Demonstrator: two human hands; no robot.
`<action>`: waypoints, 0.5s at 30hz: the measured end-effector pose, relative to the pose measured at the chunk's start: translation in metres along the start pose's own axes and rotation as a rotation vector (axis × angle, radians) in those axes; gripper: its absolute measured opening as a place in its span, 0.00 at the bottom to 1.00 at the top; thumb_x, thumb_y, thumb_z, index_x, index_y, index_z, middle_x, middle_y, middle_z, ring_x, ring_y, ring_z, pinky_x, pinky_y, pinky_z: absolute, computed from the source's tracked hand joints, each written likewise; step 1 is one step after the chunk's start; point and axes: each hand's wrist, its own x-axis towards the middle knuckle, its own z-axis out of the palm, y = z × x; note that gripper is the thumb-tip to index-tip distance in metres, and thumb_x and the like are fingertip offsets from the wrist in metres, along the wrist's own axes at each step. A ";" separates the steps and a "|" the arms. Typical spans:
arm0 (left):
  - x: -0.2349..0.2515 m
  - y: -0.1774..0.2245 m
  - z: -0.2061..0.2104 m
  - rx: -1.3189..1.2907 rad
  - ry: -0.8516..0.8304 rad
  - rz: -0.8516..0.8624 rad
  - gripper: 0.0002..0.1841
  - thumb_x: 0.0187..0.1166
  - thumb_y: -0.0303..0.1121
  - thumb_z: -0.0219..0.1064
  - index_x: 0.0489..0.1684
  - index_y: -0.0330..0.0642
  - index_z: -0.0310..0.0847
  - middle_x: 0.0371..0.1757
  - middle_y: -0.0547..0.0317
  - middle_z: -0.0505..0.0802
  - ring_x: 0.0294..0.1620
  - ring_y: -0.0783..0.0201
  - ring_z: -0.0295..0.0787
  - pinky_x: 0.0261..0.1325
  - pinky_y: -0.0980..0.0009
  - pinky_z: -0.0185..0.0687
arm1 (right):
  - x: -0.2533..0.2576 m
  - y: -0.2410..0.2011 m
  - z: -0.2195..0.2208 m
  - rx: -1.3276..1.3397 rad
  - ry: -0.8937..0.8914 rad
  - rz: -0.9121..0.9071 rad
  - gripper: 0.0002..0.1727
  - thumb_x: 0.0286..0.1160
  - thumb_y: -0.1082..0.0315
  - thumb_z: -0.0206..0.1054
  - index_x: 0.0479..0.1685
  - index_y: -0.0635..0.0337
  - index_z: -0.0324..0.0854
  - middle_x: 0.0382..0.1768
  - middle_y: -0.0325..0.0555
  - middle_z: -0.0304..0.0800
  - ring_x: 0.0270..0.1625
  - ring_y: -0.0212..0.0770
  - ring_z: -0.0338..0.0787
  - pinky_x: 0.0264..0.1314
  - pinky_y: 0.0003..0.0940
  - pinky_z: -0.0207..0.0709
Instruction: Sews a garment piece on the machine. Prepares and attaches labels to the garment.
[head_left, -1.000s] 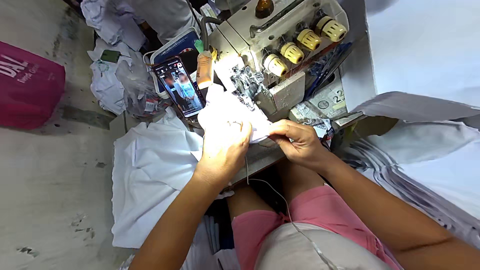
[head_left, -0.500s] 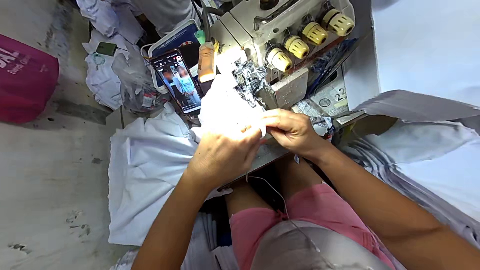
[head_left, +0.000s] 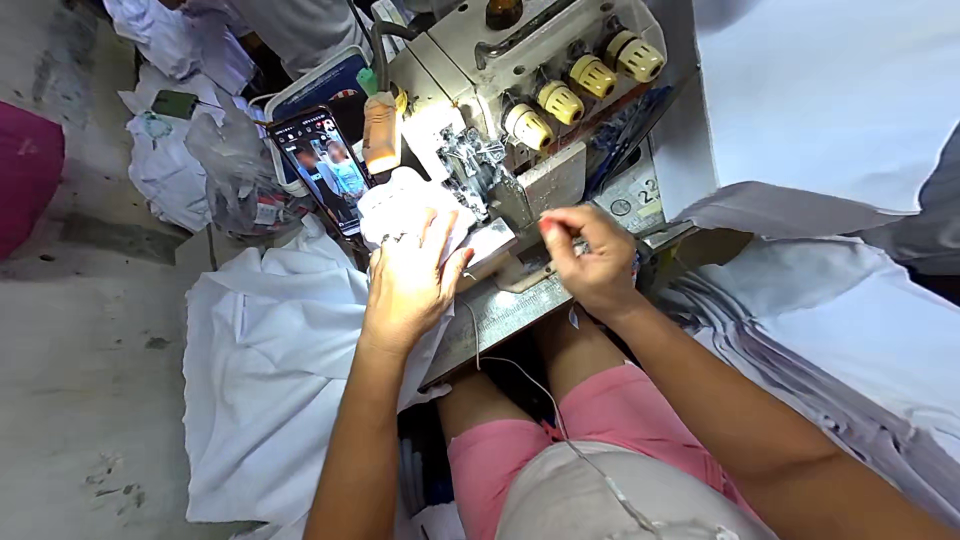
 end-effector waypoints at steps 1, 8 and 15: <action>-0.002 0.003 0.004 0.000 0.032 -0.044 0.27 0.89 0.50 0.54 0.79 0.44 0.78 0.77 0.40 0.82 0.73 0.36 0.80 0.68 0.34 0.71 | 0.001 0.005 -0.005 -0.065 0.045 0.065 0.11 0.82 0.74 0.64 0.49 0.75 0.85 0.39 0.57 0.91 0.39 0.35 0.90 0.46 0.25 0.85; -0.050 0.051 0.034 0.045 0.293 -0.296 0.24 0.86 0.46 0.57 0.71 0.41 0.85 0.71 0.28 0.83 0.71 0.28 0.77 0.68 0.34 0.69 | 0.030 0.054 -0.014 -0.378 0.190 0.359 0.17 0.81 0.71 0.63 0.59 0.79 0.78 0.54 0.71 0.88 0.55 0.59 0.90 0.56 0.45 0.83; -0.074 0.072 0.060 -0.032 0.444 -0.344 0.23 0.82 0.43 0.64 0.68 0.38 0.87 0.76 0.22 0.76 0.73 0.28 0.74 0.71 0.40 0.68 | 0.039 0.036 -0.024 -0.471 0.030 0.503 0.25 0.82 0.69 0.58 0.74 0.76 0.68 0.50 0.68 0.88 0.54 0.65 0.89 0.58 0.57 0.81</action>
